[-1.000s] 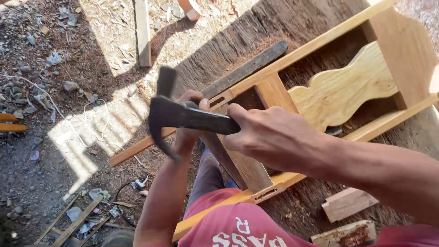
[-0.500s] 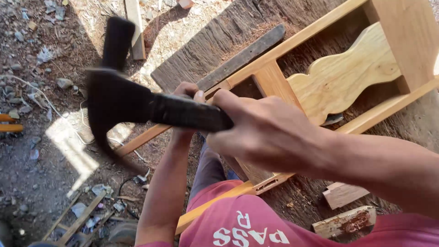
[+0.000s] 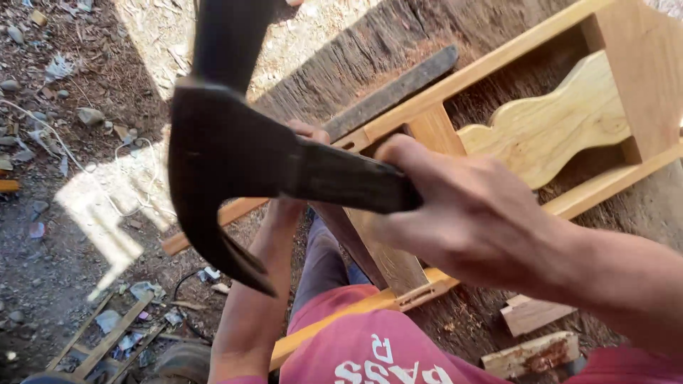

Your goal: The person uses a hammer to drive a chisel into a wooden chair frame, then places a wooden plank into the frame. They later pick up a green angle grinder and hold it near the work area.

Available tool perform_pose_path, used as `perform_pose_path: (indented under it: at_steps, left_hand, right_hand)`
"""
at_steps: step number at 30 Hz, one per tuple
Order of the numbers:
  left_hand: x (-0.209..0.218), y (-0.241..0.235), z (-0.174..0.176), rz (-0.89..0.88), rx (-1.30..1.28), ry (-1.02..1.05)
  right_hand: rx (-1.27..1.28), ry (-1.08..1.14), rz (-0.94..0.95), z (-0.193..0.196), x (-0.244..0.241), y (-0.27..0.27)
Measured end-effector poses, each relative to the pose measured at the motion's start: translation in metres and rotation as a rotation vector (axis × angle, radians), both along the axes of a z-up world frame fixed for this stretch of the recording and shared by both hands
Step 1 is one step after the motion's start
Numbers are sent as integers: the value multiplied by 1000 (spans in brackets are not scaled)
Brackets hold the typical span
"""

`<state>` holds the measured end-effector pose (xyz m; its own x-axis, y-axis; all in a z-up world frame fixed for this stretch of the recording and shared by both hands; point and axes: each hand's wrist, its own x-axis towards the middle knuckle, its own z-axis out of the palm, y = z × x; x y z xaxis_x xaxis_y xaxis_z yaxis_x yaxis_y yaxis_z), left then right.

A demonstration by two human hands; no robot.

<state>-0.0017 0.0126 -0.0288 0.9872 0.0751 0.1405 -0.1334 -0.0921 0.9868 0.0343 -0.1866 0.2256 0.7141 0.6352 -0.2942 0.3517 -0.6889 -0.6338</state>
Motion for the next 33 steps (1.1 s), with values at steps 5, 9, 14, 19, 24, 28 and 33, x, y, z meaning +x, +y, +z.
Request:
perform_pose_path:
  at_steps: [5,9,14,19,24,28,33]
  left_hand:
    - [-7,5,10,-65,-134,-2]
    - [7,-5,58,-31,-115,-20]
    - [18,-8,56,2,-204,-89]
    - [35,17,108,275,-412,-211]
    - [37,19,91,112,-595,-206]
    - [38,8,90,131,-445,-145]
    - [29,-5,65,108,-216,-140]
  right_hand:
    - [-400,403,-513,-19,15,-5]
    - [696,577,-845,-115,-9,-84]
    - [436,634,-1037,-117,35,-35]
    - [684,826,-1039,-146,41,-65]
    - [349,-342,-158,-175,32,-96]
    - [510,-359,-59,-162,33,-84]
    - [455,-293,0,-142,25,-84]
